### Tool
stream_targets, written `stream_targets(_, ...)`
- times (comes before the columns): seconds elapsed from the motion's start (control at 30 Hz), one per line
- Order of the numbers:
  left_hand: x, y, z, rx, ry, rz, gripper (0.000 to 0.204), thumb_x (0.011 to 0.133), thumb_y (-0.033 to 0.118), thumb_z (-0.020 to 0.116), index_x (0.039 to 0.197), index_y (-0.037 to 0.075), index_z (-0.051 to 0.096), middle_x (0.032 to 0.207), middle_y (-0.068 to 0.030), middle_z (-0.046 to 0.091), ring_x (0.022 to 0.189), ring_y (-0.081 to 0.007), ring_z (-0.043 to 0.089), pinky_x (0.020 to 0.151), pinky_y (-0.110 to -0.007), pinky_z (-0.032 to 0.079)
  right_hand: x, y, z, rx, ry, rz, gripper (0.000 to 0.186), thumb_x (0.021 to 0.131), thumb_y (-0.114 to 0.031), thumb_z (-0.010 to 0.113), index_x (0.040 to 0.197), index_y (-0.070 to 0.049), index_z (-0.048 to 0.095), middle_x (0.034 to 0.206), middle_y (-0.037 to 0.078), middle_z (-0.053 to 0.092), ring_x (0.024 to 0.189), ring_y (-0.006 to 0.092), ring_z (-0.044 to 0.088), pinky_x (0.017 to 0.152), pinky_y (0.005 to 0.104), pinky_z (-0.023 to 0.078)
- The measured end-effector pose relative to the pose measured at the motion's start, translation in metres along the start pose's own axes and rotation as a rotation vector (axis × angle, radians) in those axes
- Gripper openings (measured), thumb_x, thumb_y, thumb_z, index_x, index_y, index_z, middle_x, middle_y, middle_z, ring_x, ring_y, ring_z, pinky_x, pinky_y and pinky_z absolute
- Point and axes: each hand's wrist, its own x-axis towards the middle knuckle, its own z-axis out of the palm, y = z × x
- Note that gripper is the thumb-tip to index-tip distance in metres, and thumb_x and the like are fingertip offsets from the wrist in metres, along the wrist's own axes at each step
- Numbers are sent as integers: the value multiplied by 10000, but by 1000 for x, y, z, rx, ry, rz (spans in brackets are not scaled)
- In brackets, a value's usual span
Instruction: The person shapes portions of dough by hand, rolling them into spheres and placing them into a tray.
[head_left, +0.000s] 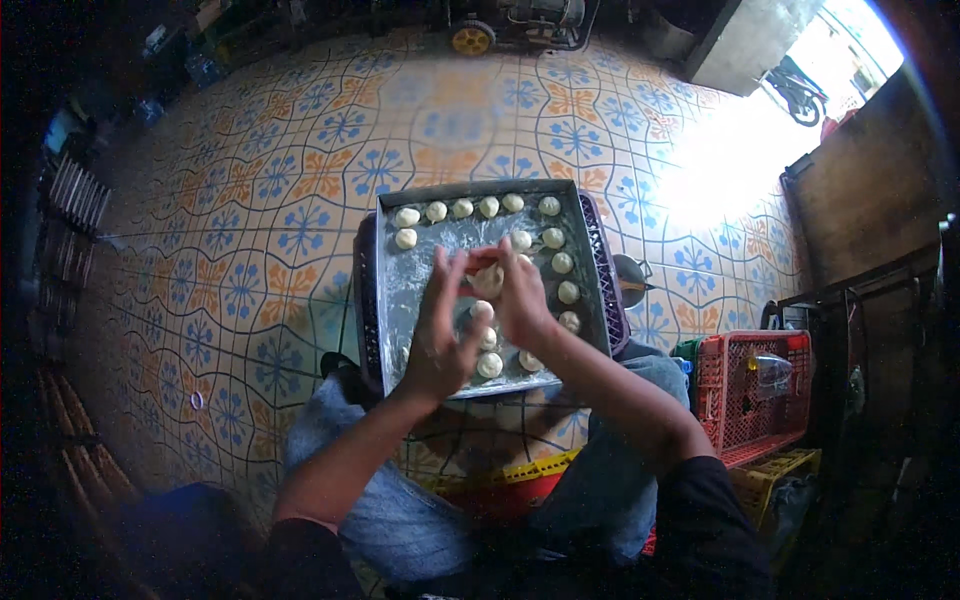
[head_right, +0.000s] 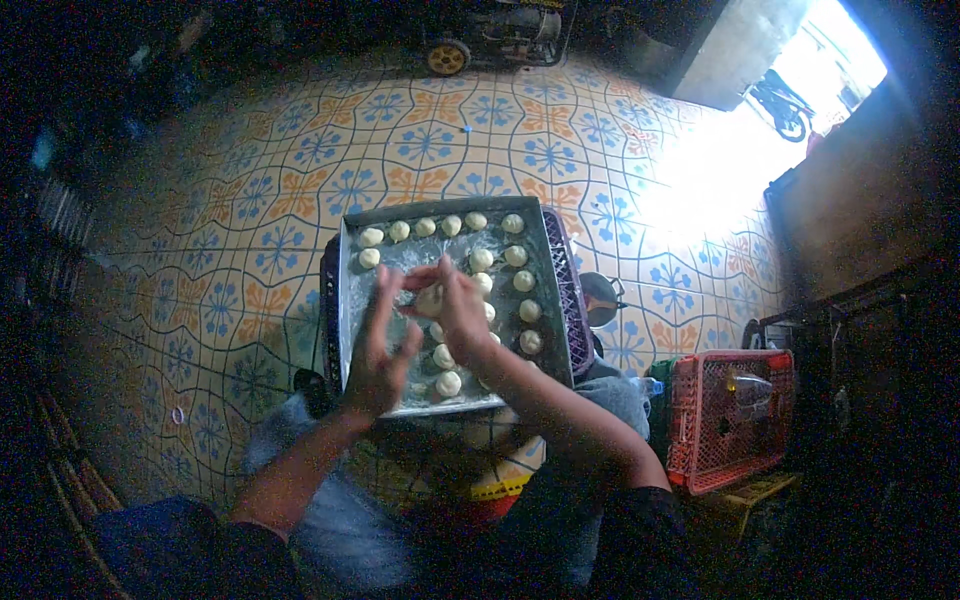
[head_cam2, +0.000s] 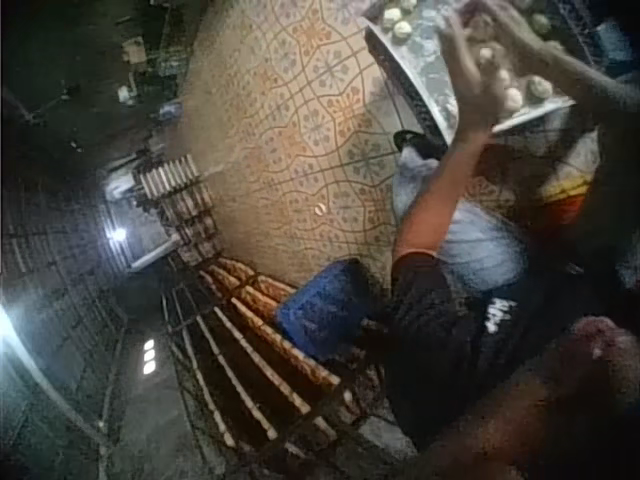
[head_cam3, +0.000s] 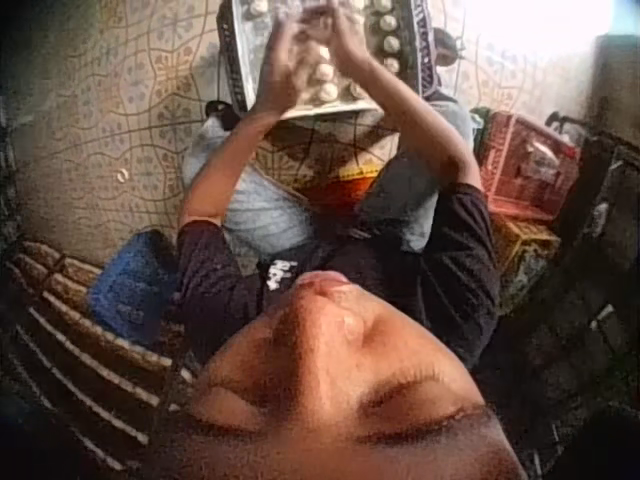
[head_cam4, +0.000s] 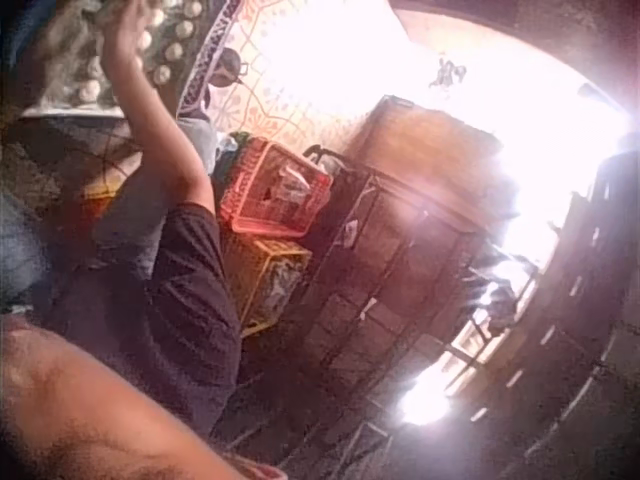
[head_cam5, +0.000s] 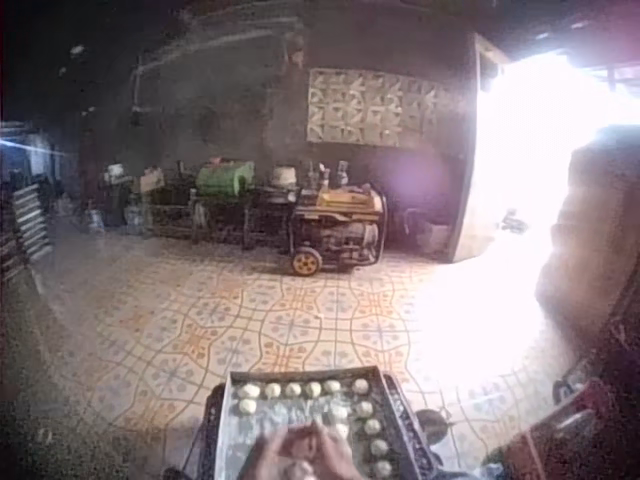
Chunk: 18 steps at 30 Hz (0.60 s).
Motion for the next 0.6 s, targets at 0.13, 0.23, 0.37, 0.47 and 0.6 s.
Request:
stream_targets(0.13, 42, -25, 27, -1701, 179, -844, 616, 1040, 553, 413, 1446, 96, 488, 1423, -128, 546, 1318, -266, 517, 1100, -401, 410, -21, 2, -2, -960, -281, -717, 525, 1065, -408, 430, 1377, -10, 571, 1398, 220, 579, 1364, 366, 500, 1138, 455, 373)
stream_targets(0.23, 42, -23, 77, -1566, 240, -871, 691, 1019, 630, 393, 1433, 81, 463, 1437, -160, 534, 1296, -278, 547, 1094, -429, 434, 4, -4, -7, -952, -76, -454, 510, 1011, -389, 466, 1392, -72, 586, 1452, 207, 547, 1420, 350, 448, 1169, 514, 292)
stream_targets(0.37, 44, -49, 93, -1991, -205, -466, 822, 999, 679, 343, 1518, 41, 337, 1527, -238, 413, 1383, -414, 442, 1167, -558, 346, 0, -11, -17, -976, -290, -619, 587, 975, -484, 500, 1406, -95, 585, 1471, 215, 525, 1412, 333, 465, 1166, 543, 287)
stream_targets(0.47, 46, -42, 104, -1944, -272, -505, 803, 994, 671, 340, 1501, 48, 357, 1497, -216, 450, 1362, -393, 468, 1151, -547, 371, -4, -24, -32, -1347, -799, -1113, 559, 907, -470, 628, 1296, -69, 654, 1397, 185, 595, 1323, 382, 527, 1121, 488, 385)
stream_targets(0.6, 49, -1, 100, -1578, -267, -995, 696, 994, 634, 353, 1382, 85, 536, 1351, -134, 602, 1204, -305, 603, 1057, -495, 472, 16, -53, -61, -1277, -332, -664, 463, 944, -403, 564, 1234, -60, 674, 1395, 192, 584, 1316, 385, 527, 1100, 557, 375)
